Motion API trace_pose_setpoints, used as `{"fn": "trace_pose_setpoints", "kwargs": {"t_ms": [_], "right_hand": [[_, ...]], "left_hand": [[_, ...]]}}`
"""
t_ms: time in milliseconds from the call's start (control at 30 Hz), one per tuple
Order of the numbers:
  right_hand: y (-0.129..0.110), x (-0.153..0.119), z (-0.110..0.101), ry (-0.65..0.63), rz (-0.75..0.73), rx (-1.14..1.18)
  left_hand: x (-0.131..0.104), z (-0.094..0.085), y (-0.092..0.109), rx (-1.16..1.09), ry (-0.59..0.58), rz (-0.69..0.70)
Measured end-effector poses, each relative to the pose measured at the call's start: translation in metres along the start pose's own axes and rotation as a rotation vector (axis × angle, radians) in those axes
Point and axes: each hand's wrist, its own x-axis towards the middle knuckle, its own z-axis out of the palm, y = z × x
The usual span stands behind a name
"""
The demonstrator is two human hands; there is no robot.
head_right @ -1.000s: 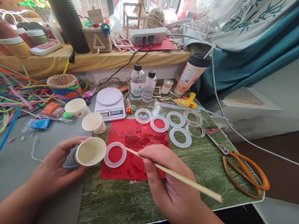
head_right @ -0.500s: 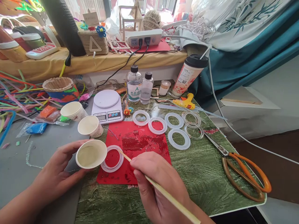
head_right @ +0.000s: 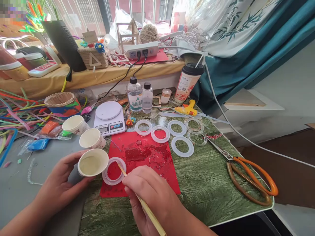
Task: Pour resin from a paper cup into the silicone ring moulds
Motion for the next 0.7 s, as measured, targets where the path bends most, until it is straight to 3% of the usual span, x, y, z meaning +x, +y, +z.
{"fn": "trace_pose_setpoints", "kwargs": {"t_ms": [233, 433, 700], "right_hand": [[0.001, -0.003, 0.008, 0.114, 0.054, -0.005], [0.004, -0.005, 0.008, 0.215, 0.083, 0.001], [0.005, -0.007, 0.008, 0.158, 0.034, -0.034]], "left_hand": [[0.004, 0.002, 0.011, 0.053, -0.058, 0.018], [0.007, -0.005, 0.02, 0.071, -0.027, 0.044], [0.015, -0.016, 0.034, 0.133, -0.084, 0.03]]}}
